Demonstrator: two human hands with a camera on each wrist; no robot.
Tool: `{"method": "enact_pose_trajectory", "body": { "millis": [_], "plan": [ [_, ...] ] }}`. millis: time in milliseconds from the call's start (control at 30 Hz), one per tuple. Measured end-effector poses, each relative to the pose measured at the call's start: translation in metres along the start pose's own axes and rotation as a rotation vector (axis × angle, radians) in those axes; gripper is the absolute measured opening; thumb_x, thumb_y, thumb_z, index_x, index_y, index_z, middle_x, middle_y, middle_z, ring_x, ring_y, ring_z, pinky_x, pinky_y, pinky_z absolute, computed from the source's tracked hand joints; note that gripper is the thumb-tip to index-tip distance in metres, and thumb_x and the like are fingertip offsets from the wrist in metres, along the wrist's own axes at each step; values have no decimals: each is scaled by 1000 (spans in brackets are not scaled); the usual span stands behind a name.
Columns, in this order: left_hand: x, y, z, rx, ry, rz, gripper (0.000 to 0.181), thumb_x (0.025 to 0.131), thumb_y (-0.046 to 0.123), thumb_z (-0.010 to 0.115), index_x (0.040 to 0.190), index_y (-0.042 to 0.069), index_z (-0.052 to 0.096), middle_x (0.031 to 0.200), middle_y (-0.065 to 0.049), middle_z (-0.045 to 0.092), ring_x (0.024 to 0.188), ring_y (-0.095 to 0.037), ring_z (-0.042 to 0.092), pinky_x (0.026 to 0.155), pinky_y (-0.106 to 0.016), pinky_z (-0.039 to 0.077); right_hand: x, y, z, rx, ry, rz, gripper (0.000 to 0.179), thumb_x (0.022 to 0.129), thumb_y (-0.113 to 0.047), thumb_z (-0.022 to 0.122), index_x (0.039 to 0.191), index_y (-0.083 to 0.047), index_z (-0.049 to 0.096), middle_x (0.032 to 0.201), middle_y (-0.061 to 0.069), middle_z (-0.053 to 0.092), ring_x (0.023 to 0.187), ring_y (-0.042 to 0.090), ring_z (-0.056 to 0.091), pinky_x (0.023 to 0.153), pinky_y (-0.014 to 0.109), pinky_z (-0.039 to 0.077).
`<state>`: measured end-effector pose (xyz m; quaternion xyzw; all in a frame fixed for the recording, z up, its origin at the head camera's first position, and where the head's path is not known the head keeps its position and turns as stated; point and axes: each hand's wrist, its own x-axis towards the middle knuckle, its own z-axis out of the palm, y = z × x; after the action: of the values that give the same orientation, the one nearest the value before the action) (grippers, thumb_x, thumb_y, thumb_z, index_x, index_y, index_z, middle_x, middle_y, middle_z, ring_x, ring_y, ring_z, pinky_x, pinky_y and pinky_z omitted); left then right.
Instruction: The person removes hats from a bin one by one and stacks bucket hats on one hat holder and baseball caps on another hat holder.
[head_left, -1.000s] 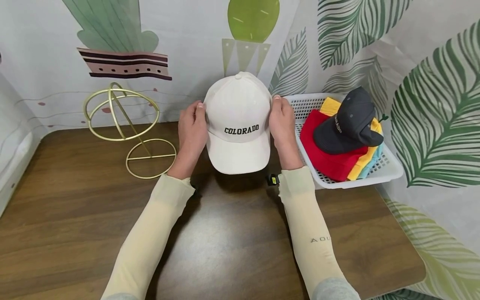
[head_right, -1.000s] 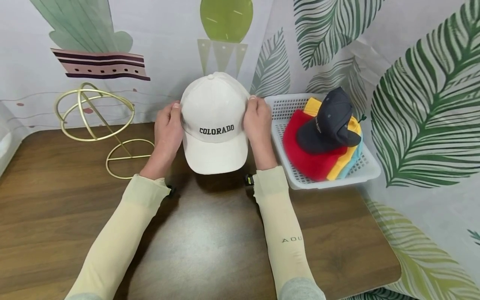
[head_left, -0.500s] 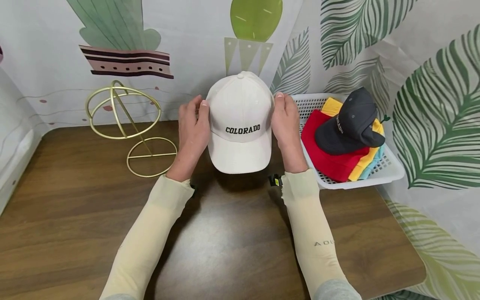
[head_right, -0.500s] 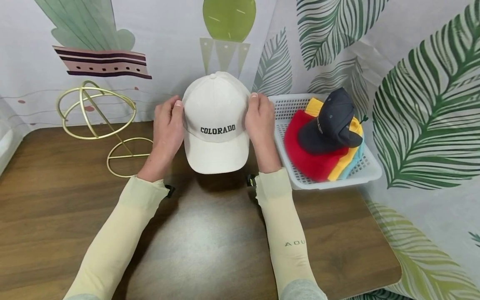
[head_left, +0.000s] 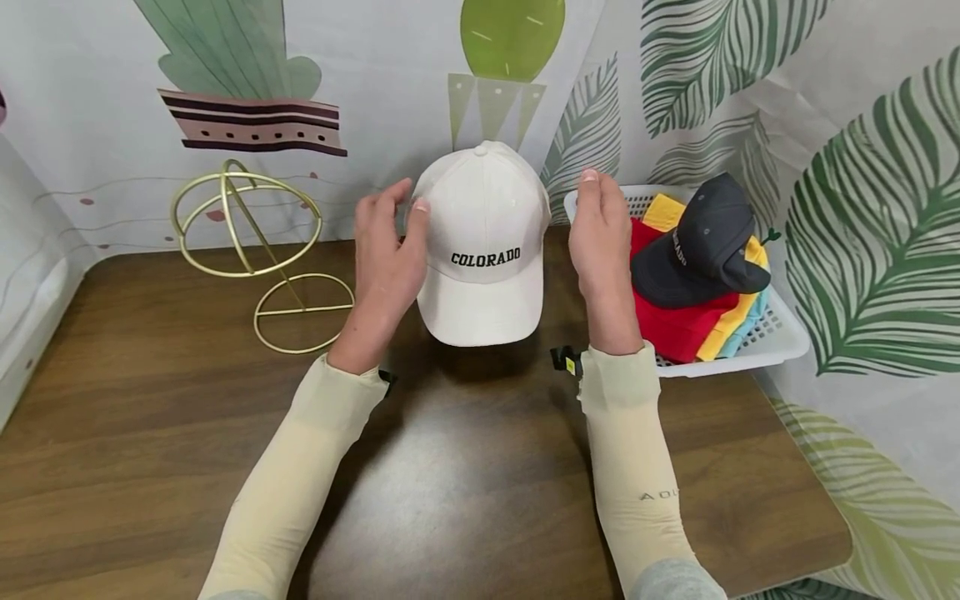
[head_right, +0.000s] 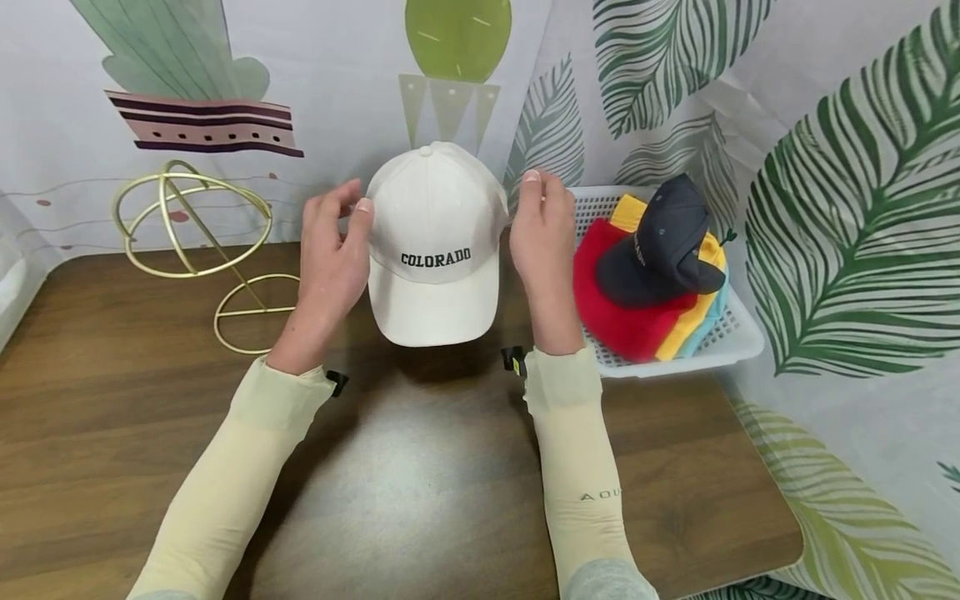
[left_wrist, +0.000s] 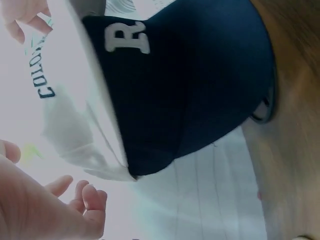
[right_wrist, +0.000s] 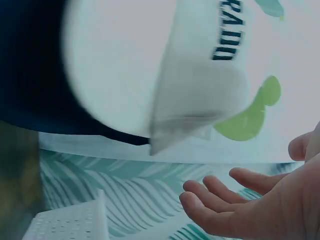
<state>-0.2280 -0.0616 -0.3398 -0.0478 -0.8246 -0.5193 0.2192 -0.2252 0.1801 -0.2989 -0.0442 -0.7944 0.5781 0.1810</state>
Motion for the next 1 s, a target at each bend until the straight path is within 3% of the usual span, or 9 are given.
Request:
{"method": "enact_pose_trajectory", "body": {
  "millis": [233,367,600,1000],
  "plan": [
    [-5,8,0,33,19,50,48,108,35,56,148,8,60,142,-13,52,135,-28,44,114,-42,38,-6,-11,-12,54,40,-69,47,114,-41,41,141,-5,56,145,12,56,133,23,55,110,40,45],
    [-7,11,1,50,51,86,46,106,33,59,145,8,62,140,-15,53,134,-30,44,113,-42,37,-8,-15,-17,129,66,-128,43,114,-34,43,143,-5,57,142,15,59,133,25,58,109,36,47],
    [-12,22,7,45,124,247,44,99,29,66,137,8,67,131,-16,57,127,-34,46,112,-45,34,-8,-16,-33,221,136,-234,35,112,-26,49,138,-11,67,135,9,67,126,20,64,104,34,50],
    [-27,37,17,39,110,337,41,96,26,69,134,13,69,131,-11,57,120,-31,48,106,-43,36,0,-10,-58,251,252,-292,30,111,-18,50,130,-11,72,127,12,71,122,26,65,100,33,52]
  ]
}}
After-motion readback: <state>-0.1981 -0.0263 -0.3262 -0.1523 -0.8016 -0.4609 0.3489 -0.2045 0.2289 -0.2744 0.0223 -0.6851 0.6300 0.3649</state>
